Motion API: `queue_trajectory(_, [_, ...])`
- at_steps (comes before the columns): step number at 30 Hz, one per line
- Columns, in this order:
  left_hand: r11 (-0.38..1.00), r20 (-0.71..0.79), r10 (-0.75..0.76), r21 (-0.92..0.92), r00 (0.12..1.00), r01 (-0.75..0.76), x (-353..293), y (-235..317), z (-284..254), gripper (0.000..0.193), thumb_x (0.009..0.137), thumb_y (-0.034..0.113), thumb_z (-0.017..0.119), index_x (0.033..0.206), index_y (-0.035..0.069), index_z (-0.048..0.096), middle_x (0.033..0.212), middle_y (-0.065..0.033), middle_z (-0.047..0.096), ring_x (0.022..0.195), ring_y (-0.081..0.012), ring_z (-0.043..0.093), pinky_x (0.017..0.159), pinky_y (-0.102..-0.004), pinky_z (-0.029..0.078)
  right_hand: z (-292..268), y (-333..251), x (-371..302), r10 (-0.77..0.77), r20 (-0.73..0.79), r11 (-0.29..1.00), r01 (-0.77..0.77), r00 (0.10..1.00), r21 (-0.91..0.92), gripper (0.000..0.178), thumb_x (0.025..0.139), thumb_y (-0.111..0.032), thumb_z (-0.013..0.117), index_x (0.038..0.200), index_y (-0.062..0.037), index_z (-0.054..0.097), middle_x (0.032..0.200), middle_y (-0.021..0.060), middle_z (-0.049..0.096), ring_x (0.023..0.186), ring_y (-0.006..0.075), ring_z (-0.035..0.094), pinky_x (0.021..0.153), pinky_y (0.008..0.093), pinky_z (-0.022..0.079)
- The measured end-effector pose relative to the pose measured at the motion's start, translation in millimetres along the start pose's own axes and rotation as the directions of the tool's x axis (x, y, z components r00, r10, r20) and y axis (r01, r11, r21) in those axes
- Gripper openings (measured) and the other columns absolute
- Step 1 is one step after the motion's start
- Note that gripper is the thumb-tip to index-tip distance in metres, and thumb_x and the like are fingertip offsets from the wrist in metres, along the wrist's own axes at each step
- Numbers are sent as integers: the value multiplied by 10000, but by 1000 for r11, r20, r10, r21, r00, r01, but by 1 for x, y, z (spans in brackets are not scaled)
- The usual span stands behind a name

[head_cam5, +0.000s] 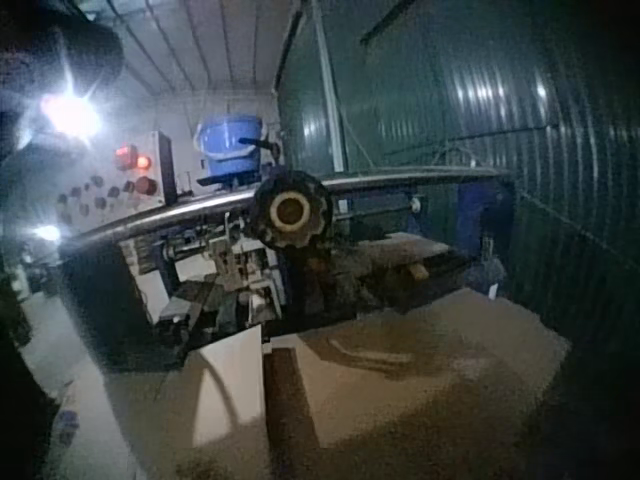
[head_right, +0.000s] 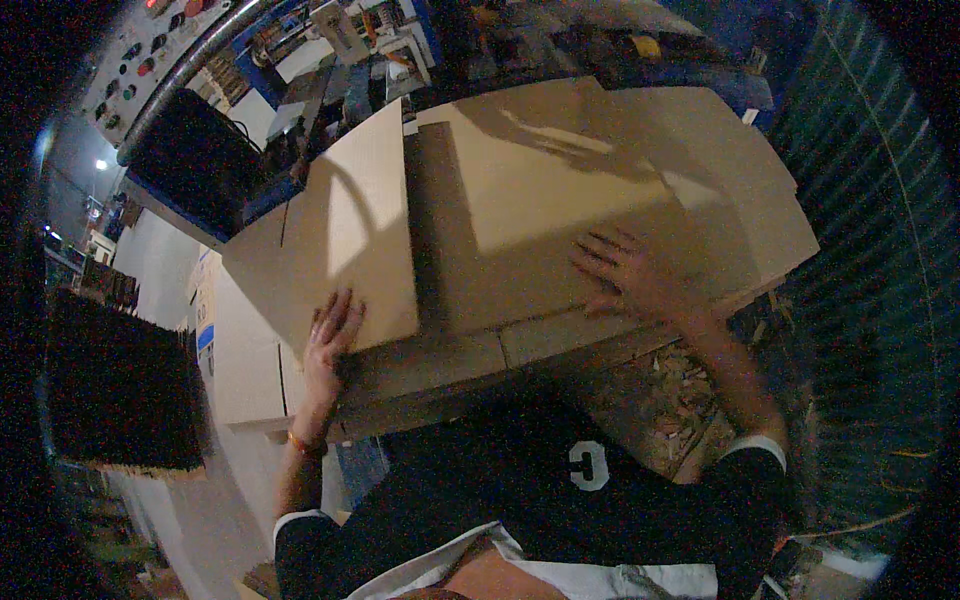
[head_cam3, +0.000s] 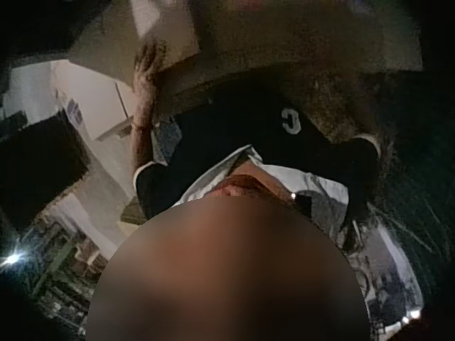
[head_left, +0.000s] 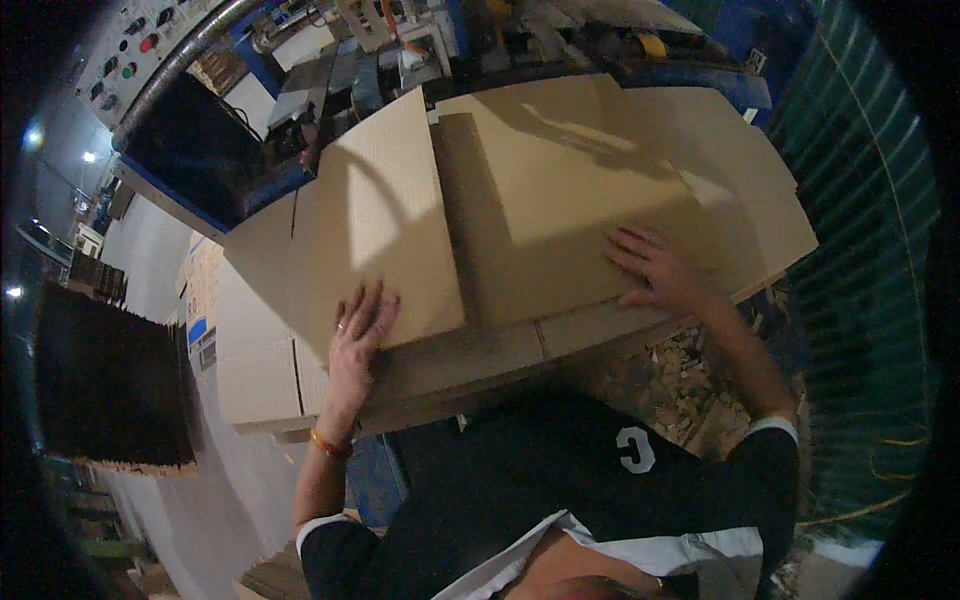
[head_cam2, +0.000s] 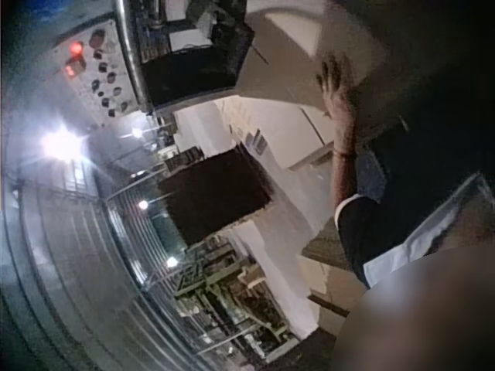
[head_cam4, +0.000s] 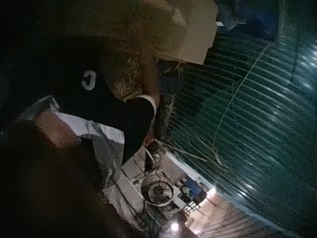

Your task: The person repeatedly picks up flat cardboard sheets from a stack and places them onto a machine table, aligning them by hand. The person continues this repetitive stacking action throughout the clip.

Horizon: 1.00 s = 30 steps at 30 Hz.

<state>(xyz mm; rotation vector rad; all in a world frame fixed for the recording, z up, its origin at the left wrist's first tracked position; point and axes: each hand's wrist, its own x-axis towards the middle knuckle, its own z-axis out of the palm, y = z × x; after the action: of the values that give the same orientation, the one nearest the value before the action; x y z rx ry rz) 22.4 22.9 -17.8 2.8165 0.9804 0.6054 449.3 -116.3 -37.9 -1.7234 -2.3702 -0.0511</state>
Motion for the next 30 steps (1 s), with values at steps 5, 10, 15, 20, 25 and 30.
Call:
queue_trajectory(5, [995,-159,-18,-97,987,3,71,-44,20,503,783,110,602,1273,179,506,1338,-112,442,1247,-314,396,1054,-456,271,0,59,73,-17,-35,992,12,999,-126,744,759,-615,525,1307,-120,438,1351,78,423,1253,306,366,1010,485,324])
queue_trajectory(10, [989,-212,53,147,976,-22,148,-87,45,550,788,156,628,1309,176,451,1305,-102,468,1216,-315,415,1040,-534,237,11,97,139,233,-27,959,-234,972,-160,687,779,-572,534,1318,-163,421,1393,25,353,1245,287,378,977,487,362])
queue_trajectory(15, [812,-258,-82,543,963,215,174,-90,57,607,802,279,614,1351,182,374,1297,-88,468,1239,-319,376,1009,-638,167,7,88,146,505,-26,839,-498,863,-222,590,822,-443,563,1338,-201,410,1408,98,336,1261,302,364,1040,446,276])
queue_trajectory(20, [844,-512,-535,-359,672,398,59,-122,-1,533,782,119,645,1271,30,451,1281,-171,475,1168,-288,444,990,-399,344,-16,71,7,679,-406,692,-717,611,79,627,845,-420,557,1355,-108,370,1413,191,300,1296,359,297,1067,449,227])
queue_trajectory(25, [251,-675,-691,112,258,962,-89,-169,1,486,820,161,593,1269,33,459,1290,-174,467,1157,-293,460,981,-394,360,31,74,-98,665,-720,323,-793,-198,516,719,840,-462,551,1325,31,354,1417,286,210,1319,405,208,1085,438,189])
queue_trajectory(30, [181,-663,-725,80,188,980,-133,-190,34,448,859,203,542,1268,36,468,1299,-177,460,1145,-298,476,973,-388,376,55,92,-79,743,-615,239,-754,-264,612,800,849,-524,498,1308,108,324,1426,298,174,1343,404,130,1099,416,134])
